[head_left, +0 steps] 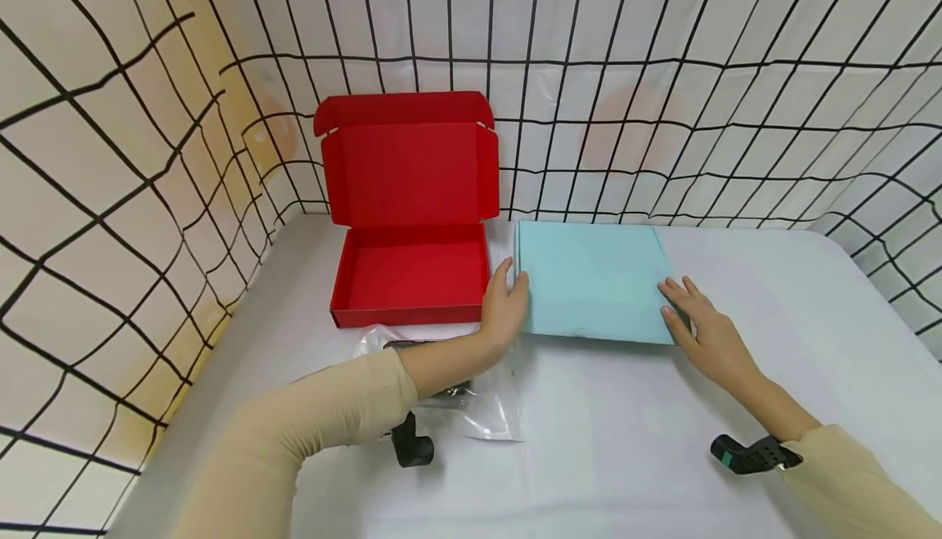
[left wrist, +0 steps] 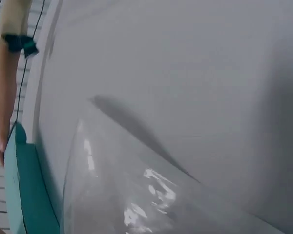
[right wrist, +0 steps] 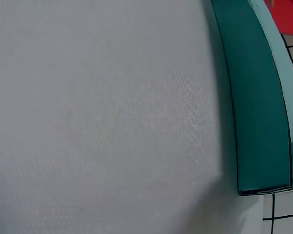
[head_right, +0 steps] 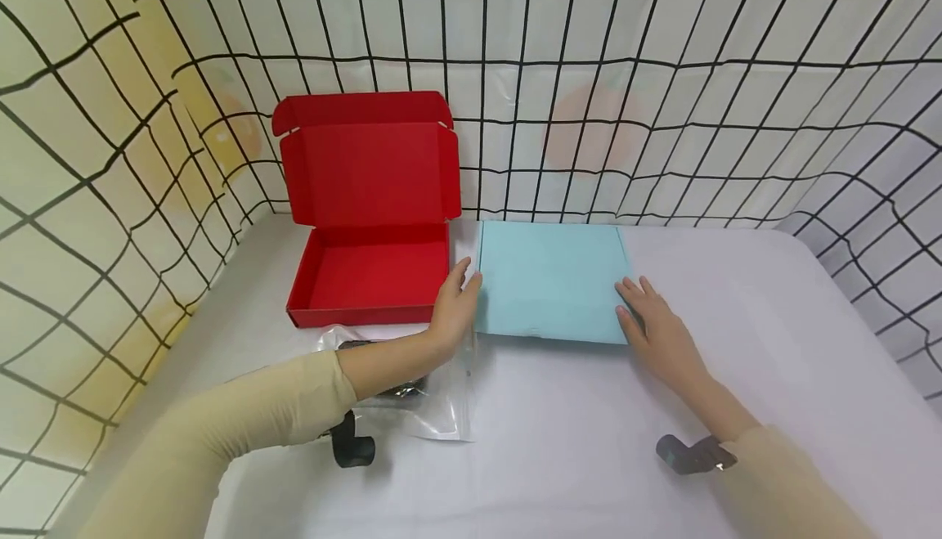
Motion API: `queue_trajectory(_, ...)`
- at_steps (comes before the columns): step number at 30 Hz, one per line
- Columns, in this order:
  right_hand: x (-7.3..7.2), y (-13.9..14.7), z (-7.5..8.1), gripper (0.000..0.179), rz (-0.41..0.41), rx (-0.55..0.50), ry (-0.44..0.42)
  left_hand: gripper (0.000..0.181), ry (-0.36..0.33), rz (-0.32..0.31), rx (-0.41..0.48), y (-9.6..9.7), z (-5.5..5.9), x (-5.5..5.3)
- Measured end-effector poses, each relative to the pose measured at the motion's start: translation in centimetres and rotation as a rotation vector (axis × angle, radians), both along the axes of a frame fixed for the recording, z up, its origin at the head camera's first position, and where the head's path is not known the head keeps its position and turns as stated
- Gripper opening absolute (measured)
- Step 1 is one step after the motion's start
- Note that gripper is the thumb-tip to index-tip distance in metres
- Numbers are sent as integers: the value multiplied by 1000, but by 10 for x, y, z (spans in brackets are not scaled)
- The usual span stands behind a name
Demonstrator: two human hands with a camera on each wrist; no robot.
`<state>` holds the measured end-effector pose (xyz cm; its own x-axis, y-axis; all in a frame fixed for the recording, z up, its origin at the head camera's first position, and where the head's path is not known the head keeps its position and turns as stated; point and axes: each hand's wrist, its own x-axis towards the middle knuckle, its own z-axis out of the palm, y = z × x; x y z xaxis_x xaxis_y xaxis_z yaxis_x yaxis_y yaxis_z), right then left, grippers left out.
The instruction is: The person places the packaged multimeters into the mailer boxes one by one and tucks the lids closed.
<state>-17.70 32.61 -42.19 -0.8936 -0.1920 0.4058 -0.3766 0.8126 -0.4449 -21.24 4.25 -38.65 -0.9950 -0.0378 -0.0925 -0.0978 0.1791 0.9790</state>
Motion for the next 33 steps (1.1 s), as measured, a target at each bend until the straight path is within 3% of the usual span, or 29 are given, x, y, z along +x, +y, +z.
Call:
queue_trajectory(4, -1, 3, -1, 43, 6, 4, -4, 51, -155, -12, 77, 7, -5, -18)
queue_trajectory(8, 0, 4, -2, 43, 18, 48, 0, 51, -218, -78, 59, 10, -14, -26)
queue_trajectory(13, 1, 9, 6, 45, 58, 109, -35, 48, -196, -90, -2, 13, -22, -29)
queue_trajectory(18, -4, 19, 19, 43, 132, 152, -120, 48, -186, -92, 4, 13, -24, -33)
queue_trajectory(24, -13, 33, 24, 42, 247, 190, -58, 49, -193, -134, 24, 10, -24, -36)
queue_trajectory(28, -18, 36, 22, 44, 242, 237, -25, 49, -214, -140, 12, 9, -22, -39)
queue_trajectory(33, -18, 34, 22, 44, 218, 258, -52, 50, -221, -150, -18, 9, -19, -42)
